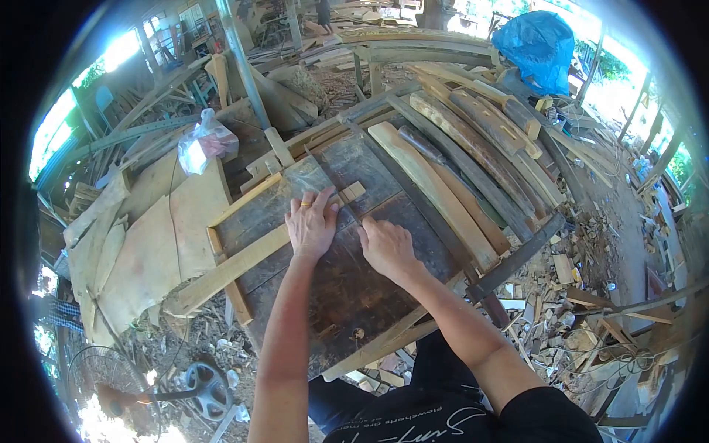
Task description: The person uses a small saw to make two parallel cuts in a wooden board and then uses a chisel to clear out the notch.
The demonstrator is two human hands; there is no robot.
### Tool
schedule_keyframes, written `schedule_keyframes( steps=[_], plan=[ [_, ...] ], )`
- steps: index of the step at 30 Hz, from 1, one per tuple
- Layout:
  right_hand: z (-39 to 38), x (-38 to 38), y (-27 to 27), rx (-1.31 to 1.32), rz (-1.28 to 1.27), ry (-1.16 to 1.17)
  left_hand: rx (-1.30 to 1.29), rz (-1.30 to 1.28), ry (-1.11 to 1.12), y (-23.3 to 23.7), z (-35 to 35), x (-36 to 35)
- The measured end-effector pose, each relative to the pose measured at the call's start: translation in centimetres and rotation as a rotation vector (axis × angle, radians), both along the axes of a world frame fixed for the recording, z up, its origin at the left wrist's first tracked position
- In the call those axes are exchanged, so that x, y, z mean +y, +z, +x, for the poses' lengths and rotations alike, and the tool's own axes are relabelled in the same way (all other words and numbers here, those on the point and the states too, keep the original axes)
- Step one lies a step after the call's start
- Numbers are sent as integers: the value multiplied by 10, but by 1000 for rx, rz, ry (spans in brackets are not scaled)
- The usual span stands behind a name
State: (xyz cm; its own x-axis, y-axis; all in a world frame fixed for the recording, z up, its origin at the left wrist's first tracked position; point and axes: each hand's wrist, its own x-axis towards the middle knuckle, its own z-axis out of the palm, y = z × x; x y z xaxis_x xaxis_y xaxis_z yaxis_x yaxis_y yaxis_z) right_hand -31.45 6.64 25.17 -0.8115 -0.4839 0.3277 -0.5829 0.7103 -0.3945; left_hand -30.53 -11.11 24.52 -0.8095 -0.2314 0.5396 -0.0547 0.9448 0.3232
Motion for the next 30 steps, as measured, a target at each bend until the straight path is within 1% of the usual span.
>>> schedule_keyframes(
  steps=[8,10,12,14,16,17,20,22,26,28,30],
  plan=[
    [-29,-37,-4,13,-12,-38,20,-28,-6,-1,-2,1],
    [-28,-30,-1,-4,-9,-47,4,-32,12,-1,-2,1],
    [-23,-23,6,-15,-3,0,-7,-31,3,0,-3,3],
    [-13,-10,7,-52,31,10,4,-34,47,2,-2,5],
    [0,-2,-1,36,21,3,-33,-57,39,7,0,5],
    [0,-2,-2,33,23,1,-72,-78,30,7,1,6],
    [1,-6,-3,4,-7,-44,-58,-63,16,1,-2,3],
    [-13,-17,-5,4,-53,-3,-54,-64,2,0,-2,4],
    [-20,-32,0,-32,-27,-27,-59,-52,11,2,-1,3],
    [-21,-33,-3,-13,-47,-65,-56,-71,9,2,0,3],
    [-25,-37,-10,63,-108,-97,-45,-86,-17,4,-1,6]
  ],
)
